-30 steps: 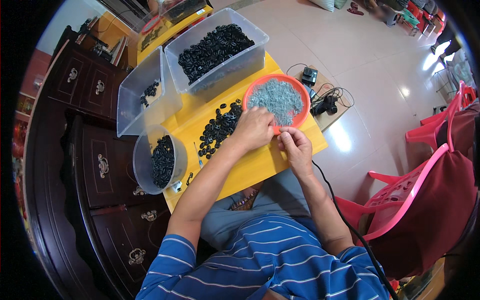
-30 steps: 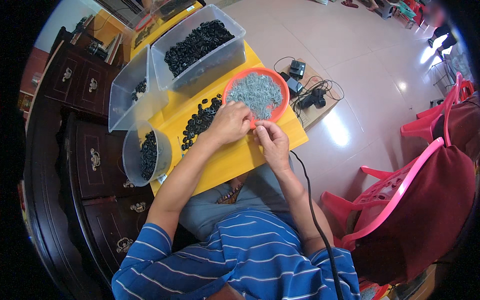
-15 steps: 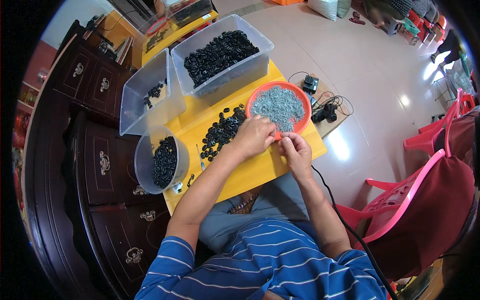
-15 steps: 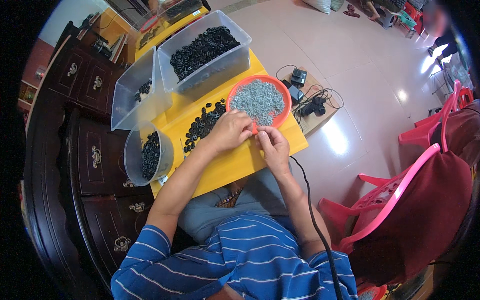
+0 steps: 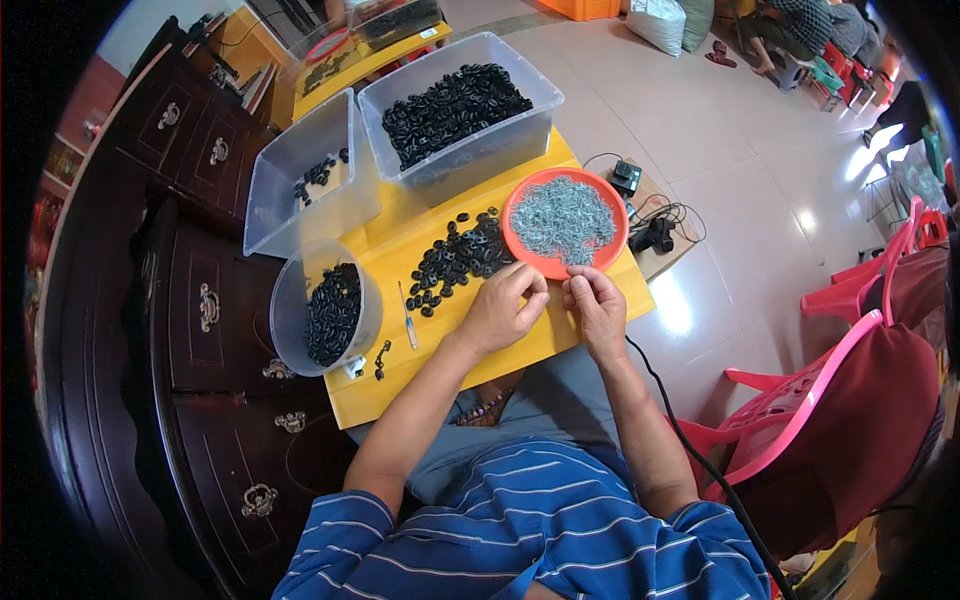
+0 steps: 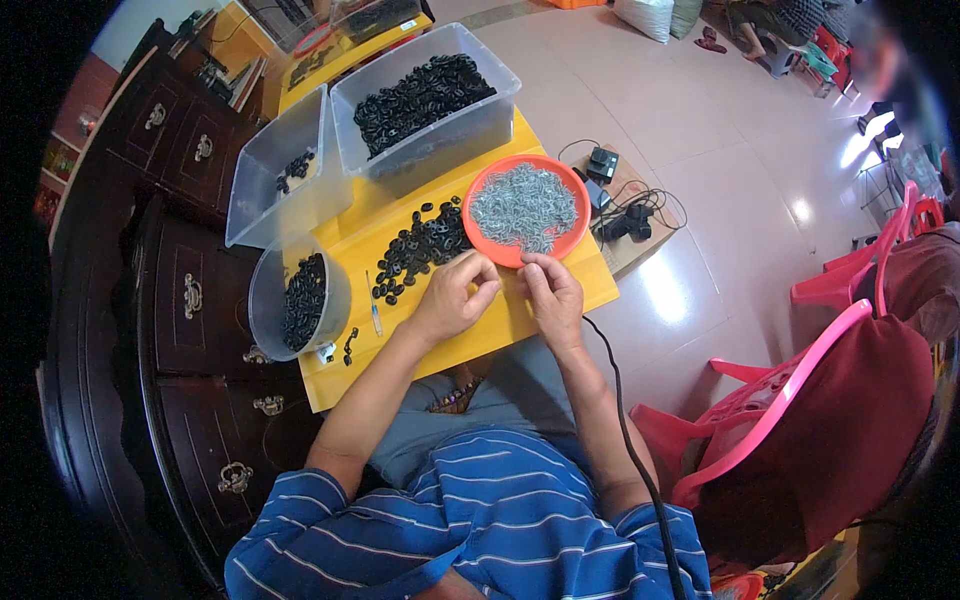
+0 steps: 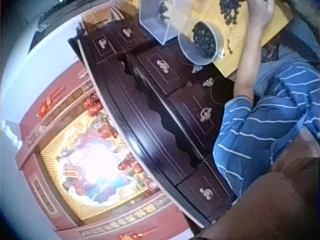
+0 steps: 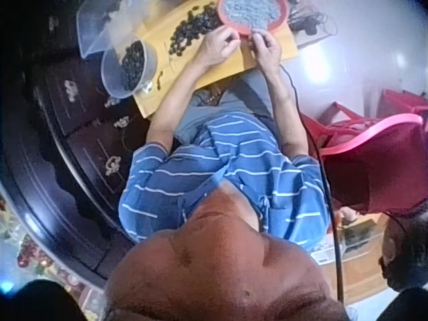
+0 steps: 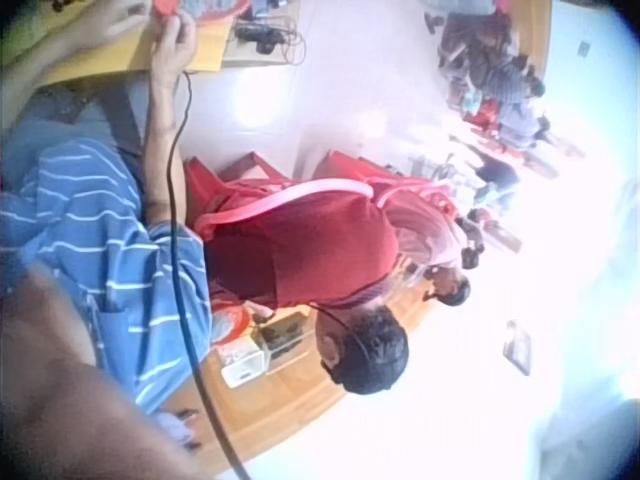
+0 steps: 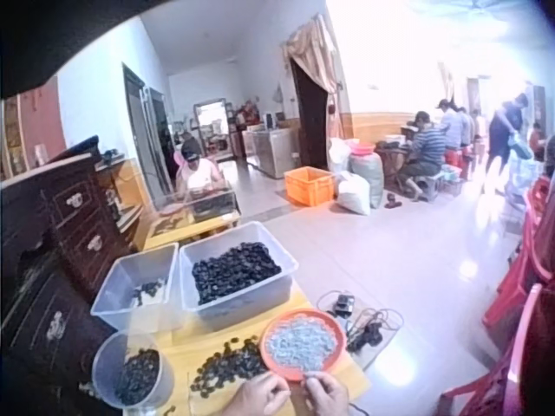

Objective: The person assembles small plastic components by picking up plastic pieces and metal pins from the table and fitting them together by hand.

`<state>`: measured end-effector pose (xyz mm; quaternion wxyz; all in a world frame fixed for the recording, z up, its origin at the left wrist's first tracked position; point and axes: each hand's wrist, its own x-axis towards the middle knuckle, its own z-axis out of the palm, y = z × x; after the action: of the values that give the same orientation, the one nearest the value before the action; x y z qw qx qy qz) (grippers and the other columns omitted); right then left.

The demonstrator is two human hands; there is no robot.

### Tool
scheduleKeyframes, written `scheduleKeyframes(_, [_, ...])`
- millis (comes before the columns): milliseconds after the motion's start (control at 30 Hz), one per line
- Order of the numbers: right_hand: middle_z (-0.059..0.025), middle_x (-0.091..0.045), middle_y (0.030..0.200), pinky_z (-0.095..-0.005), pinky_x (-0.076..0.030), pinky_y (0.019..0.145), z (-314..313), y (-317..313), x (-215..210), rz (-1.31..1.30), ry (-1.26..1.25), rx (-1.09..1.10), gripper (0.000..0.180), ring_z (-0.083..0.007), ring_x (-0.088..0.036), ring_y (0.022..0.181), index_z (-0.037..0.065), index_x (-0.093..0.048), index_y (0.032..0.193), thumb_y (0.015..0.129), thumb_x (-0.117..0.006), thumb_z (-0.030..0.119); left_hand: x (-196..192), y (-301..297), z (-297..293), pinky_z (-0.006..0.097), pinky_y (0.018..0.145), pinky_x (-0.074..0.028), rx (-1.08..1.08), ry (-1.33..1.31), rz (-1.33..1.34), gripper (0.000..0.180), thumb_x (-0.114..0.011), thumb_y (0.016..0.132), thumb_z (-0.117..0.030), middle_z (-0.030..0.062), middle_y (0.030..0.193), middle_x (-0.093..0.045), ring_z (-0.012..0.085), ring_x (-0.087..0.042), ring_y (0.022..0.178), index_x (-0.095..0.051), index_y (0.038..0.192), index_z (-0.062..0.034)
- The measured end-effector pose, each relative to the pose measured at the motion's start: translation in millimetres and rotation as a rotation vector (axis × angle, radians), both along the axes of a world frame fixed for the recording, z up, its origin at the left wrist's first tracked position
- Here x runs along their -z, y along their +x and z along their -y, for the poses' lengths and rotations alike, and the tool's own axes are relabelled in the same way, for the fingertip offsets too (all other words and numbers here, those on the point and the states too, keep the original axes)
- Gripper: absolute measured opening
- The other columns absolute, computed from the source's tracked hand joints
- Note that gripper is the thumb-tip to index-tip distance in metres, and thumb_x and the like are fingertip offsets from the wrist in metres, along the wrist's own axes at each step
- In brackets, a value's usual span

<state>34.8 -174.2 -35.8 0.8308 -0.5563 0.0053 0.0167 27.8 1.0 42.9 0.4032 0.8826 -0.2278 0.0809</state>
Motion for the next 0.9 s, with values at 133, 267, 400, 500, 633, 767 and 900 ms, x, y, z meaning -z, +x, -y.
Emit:
scheduleKeyframes(133, [0.0002, -0.067, 0.092, -0.0213, -0.050, 0.070, -5.7, -5.3, -5.8, 0.031, -0.069, -0.010, 0.018, -0.0057, -0.059, 0.076, 0.001, -0.069, 0.114, 0.101, -0.061, 0.012, 18.5, -33.7, -9.8, 0.029, 0.063, -0.050, -0.160, -0.220, -0.101, 0.008, -0.067, 0.086, -0.002, 0.0077, 0.077, -0.061, 0.0162, -0.062, 0.067, -0.059, 0.086, -0.0014])
scheduleKeyframes(267, [-0.0007, -0.067, 0.092, -0.0225, -0.049, 0.070, -18.1, -18.6, -12.0, 0.046, -0.229, -0.031, 0.019, -0.0060, -0.059, 0.078, 0.002, -0.071, 0.114, 0.099, -0.063, 0.010, 51.9, -55.9, -28.1, 0.023, 0.064, -0.049, -0.309, -0.502, -0.362, 0.003, -0.065, 0.090, -0.001, -0.0002, 0.082, -0.063, 0.0054, -0.059, 0.072, -0.064, 0.093, -0.0012])
scheduleKeyframes(400, [-0.0030, -0.067, 0.091, -0.0241, -0.050, 0.070, -38.2, -32.3, -25.4, 0.237, -0.436, -0.094, 0.022, -0.0071, -0.060, 0.080, 0.002, -0.071, 0.117, 0.096, -0.064, 0.006, 62.5, -65.7, -46.0, 0.020, 0.068, -0.049, -0.329, -0.690, -0.426, 0.009, -0.062, 0.093, 0.001, -0.0036, 0.085, -0.064, 0.0021, -0.058, 0.075, -0.067, 0.100, -0.0011])
scheduleKeyframes(500, [-0.0028, -0.066, 0.090, -0.0251, -0.050, 0.070, -51.5, -38.6, -22.2, 0.170, -0.440, -0.208, 0.026, -0.0081, -0.060, 0.079, 0.003, -0.068, 0.120, 0.095, -0.063, 0.006, 65.3, -69.6, -54.9, 0.020, 0.070, -0.049, -0.326, -0.761, -0.446, 0.011, -0.060, 0.094, 0.000, -0.0031, 0.088, -0.064, 0.0027, -0.058, 0.076, -0.066, 0.103, -0.0015])
scheduleKeyframes(633, [0.0004, -0.063, 0.086, -0.0242, -0.049, 0.070, -64.1, -41.9, -11.5, 0.121, -0.379, -0.319, 0.020, -0.0064, -0.058, 0.076, 0.002, -0.063, 0.115, 0.095, -0.062, 0.007, 64.3, -75.0, -63.0, 0.021, 0.071, -0.049, -0.311, -0.888, -0.449, 0.014, -0.059, 0.095, -0.002, -0.0025, 0.093, -0.061, 0.0040, -0.058, 0.078, -0.061, 0.109, -0.0025])
scheduleKeyframes(767, [0.0022, -0.063, 0.086, -0.0227, -0.049, 0.071, -69.3, -42.8, -9.6, 0.092, -0.339, -0.356, 0.011, -0.0043, -0.058, 0.079, 0.002, -0.061, 0.106, 0.096, -0.061, 0.007, 60.9, -78.7, -67.3, 0.021, 0.071, -0.049, -0.287, -0.953, -0.434, 0.020, -0.058, 0.095, 0.001, -0.0014, 0.092, -0.057, 0.0043, -0.056, 0.079, -0.054, 0.114, -0.0031])
scheduleKeyframes(900, [0.0032, -0.063, 0.088, -0.0220, -0.049, 0.071, -73.2, -44.5, -11.2, 0.076, -0.312, -0.375, 0.013, -0.0038, -0.058, 0.080, 0.002, -0.062, 0.109, 0.097, -0.061, 0.007, 66.5, -80.1, -68.2, 0.020, 0.070, -0.049, -0.249, -0.959, -0.394, 0.023, -0.059, 0.093, 0.003, -0.0008, 0.091, -0.057, 0.0043, -0.056, 0.079, -0.053, 0.115, -0.0025])
